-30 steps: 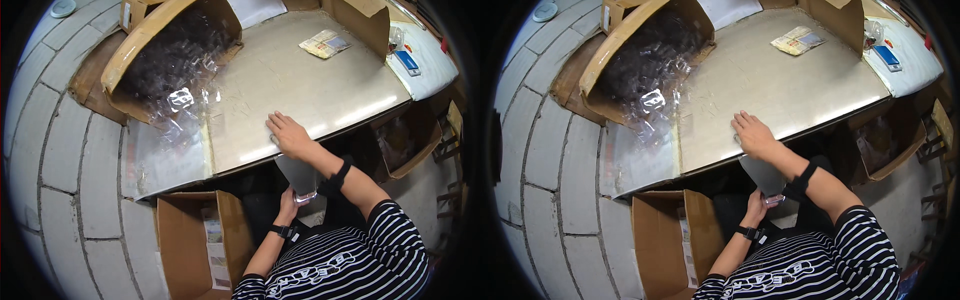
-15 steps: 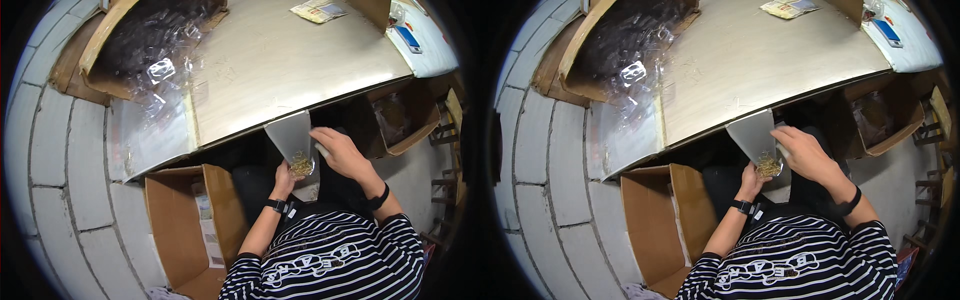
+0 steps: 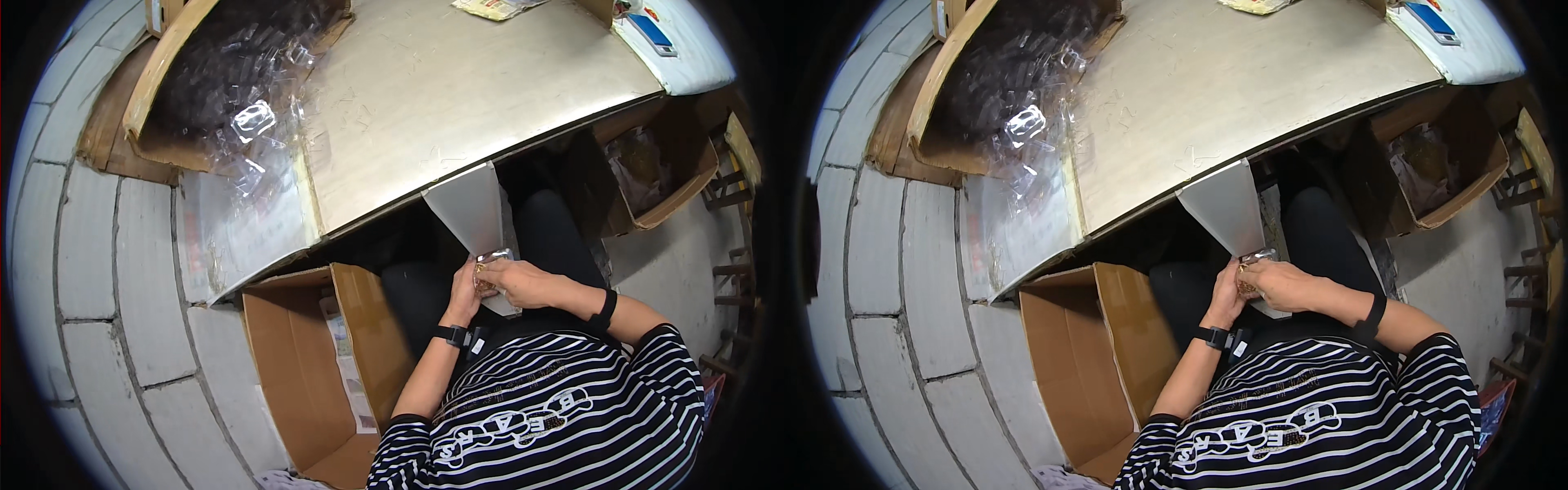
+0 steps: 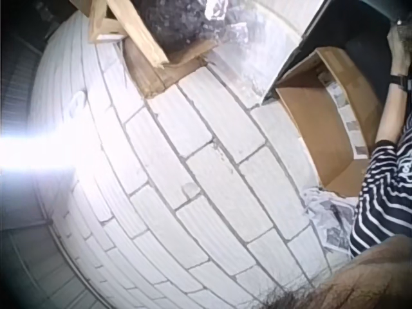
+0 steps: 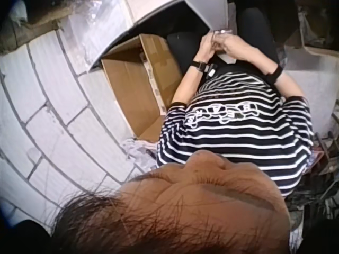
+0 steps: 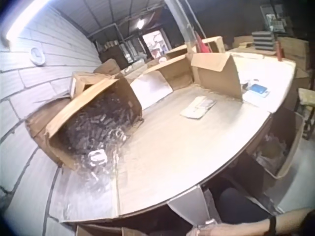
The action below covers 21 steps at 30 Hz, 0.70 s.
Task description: The person sits on the floor and prepares a cardboard box by lining it with a newspaper. They then repeatedly pick up small, yellow, stick-like items from a table, place them into small clear plastic bags, and put the filled bags into the box.
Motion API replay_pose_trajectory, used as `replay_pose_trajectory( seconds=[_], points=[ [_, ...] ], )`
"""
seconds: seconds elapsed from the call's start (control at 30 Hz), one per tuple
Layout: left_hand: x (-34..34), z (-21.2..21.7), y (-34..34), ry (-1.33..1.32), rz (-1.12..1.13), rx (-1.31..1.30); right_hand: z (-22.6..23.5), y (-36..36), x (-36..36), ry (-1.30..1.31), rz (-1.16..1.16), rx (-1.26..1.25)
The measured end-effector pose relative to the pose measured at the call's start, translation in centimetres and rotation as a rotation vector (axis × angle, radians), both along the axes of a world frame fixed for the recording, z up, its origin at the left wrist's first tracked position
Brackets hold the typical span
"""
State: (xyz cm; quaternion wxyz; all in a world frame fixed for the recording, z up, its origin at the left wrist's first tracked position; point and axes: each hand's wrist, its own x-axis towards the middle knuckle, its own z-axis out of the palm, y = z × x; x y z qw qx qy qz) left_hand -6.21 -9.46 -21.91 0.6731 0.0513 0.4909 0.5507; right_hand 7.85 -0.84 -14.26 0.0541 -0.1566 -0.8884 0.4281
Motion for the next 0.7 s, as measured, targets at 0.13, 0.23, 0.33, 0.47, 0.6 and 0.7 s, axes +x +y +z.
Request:
replay_pose_trajectory(
  seconds=[0.13, 0.23, 0.33, 0.47, 0.6, 0.7],
  points=[
    [-1.6, 0.1, -1.9, -0.052, -0.046, 0.021, 1.9, 0.8, 0.6, 0.145, -0.074, -0.093],
    [-1.5, 2.8, -2.3, 0.018, -0.028, 0.028, 3.7, 1.9, 1.3, 0.122, -0.236, -0.082],
    [-1.4, 4.8, -1.9, 0.066, 0.027, 0.086, 4.3, 1.3, 0.9, 0.141, -0.249, 0.025],
    [-0.4, 5.9, -0.2, 0.123, 0.260, 0.202, 4.0, -1.0, -1.4, 0.151, -0.131, 0.387],
    [0.0, 7.6, 0.2, 0.138, 0.348, 0.246, 3.2, -0.9, -2.6, 0.258, -0.201, 0.445],
    [0.2, 9.4, 0.1, 0.115, 0.344, 0.262, 3.7, 0.0, -2.8, 0.321, -0.279, 0.401]
  ],
)
